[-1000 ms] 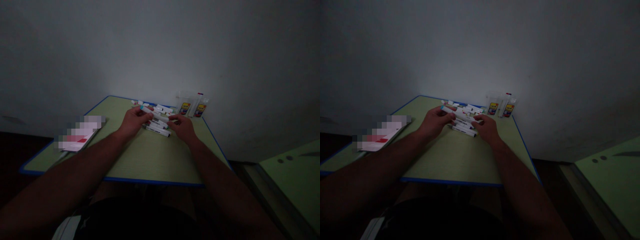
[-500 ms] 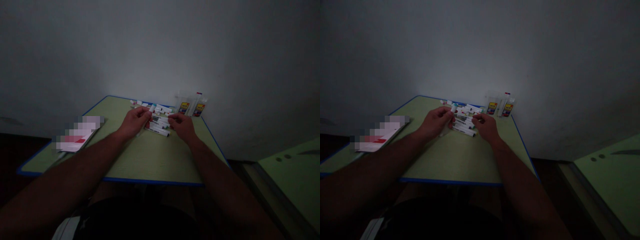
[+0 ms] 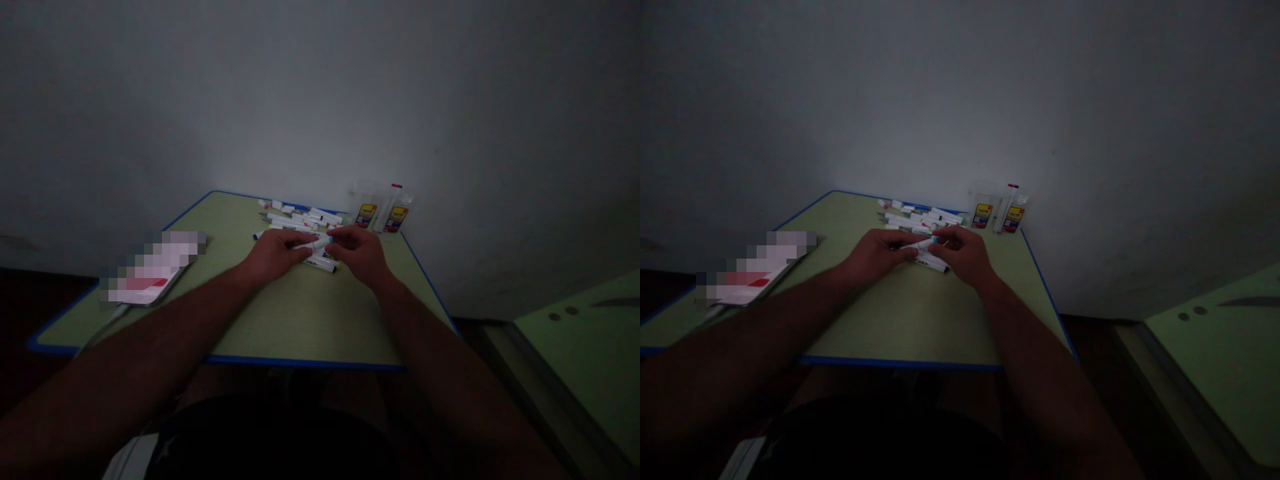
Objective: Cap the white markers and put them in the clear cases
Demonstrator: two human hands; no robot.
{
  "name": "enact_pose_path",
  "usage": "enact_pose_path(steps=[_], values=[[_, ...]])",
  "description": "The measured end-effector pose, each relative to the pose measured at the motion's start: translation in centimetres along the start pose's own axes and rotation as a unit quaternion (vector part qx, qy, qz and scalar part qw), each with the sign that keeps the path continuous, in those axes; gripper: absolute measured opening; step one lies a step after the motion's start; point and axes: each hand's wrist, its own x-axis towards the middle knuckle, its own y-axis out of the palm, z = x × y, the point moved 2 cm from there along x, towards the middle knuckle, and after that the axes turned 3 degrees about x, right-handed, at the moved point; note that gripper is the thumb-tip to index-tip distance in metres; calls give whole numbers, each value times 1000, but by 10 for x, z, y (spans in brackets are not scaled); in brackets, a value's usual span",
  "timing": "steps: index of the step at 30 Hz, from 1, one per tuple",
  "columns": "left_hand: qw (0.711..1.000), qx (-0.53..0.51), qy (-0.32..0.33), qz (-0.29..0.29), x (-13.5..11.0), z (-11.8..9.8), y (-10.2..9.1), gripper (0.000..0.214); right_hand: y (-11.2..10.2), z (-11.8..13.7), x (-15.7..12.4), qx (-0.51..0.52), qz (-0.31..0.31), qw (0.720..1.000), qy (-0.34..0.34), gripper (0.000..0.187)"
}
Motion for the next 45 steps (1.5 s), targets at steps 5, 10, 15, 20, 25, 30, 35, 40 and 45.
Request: enact_pose_path(steps=[5,10,15,20,25,30,35,40,45], values=[[998,59,12,3,-1,4,2,27,-2,0,1,-22,2,1000,11,24],[997,67,11,-33,3,9,-2,25,-16,-6,8,-6,-60,998,30,29],[993,81,10,-88,7,13,-8,20,-33,-11,15,51,-133,989,48,30],[990,98,3,-102,9,15,-9,27,-40,-12,17,109,-164,979,62,29],[992,79,20,-98,9,14,-7,31,-44,-12,18,148,-175,971,71,31],[991,68,35,-113,11,16,-7,23,-54,-5,22,198,-201,957,72,30],[987,102,61,-108,12,15,-10,13,-76,14,32,240,-277,928,69,22],[975,210,42,-56,13,13,-9,21,-111,43,48,191,-343,920,20,18],[970,236,45,-30,14,18,-6,29,-154,63,75,113,-429,896,-32,18]])
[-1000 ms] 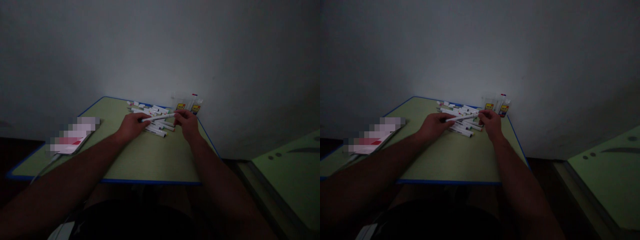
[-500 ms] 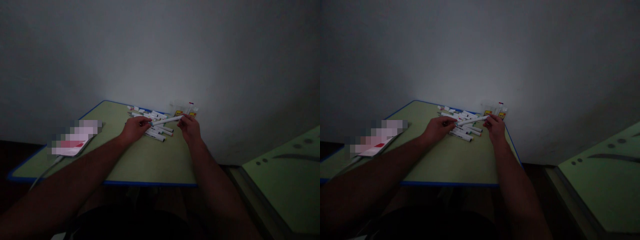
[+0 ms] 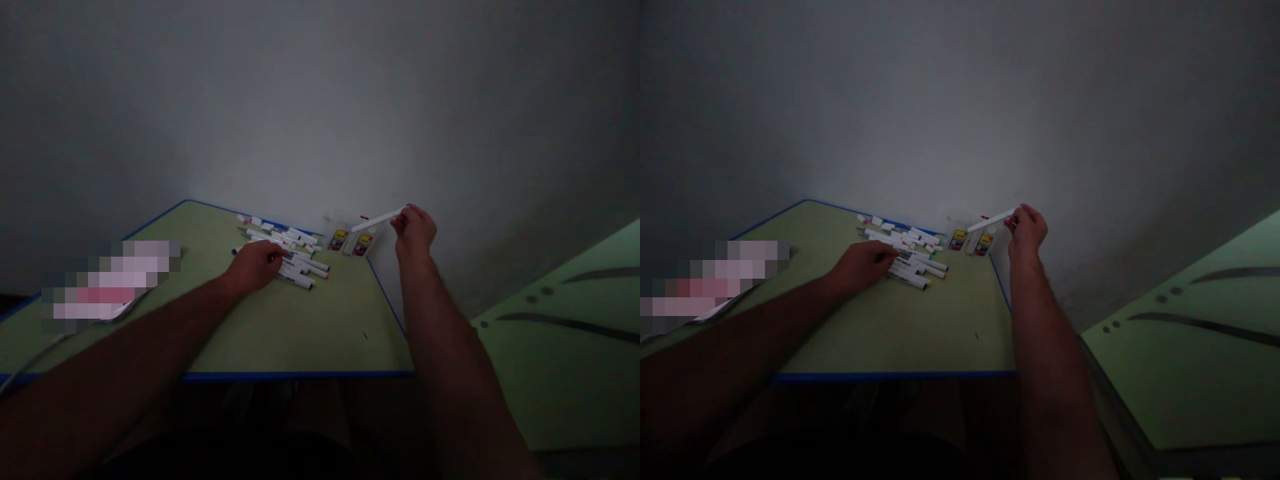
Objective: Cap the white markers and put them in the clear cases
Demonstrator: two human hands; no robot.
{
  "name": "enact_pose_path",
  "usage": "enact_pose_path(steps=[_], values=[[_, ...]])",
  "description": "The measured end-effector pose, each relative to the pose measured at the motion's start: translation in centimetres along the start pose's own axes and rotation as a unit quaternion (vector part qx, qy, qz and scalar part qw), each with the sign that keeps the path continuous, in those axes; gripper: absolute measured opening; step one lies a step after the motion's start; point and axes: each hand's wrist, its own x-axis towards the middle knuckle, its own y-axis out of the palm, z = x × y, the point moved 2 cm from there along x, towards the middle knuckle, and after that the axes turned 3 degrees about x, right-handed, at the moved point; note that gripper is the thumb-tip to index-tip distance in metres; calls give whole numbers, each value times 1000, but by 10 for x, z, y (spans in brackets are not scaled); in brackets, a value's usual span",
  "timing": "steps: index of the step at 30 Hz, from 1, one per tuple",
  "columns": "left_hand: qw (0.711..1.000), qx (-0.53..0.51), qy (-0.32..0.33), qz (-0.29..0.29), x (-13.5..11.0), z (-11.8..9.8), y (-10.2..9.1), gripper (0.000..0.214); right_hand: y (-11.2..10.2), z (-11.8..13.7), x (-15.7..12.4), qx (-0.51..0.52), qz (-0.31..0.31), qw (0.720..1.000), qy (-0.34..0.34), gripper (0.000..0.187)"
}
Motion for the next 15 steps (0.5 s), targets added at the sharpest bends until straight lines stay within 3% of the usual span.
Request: enact_pose_path(steps=[6,15], values=[[1000,22,4,4,0,0,-1,31,1,9,47,-93,-63,990,-84,20],[999,42,3,15,-1,-8,-4,28,10,-14,68,-257,-66,959,-102,25]])
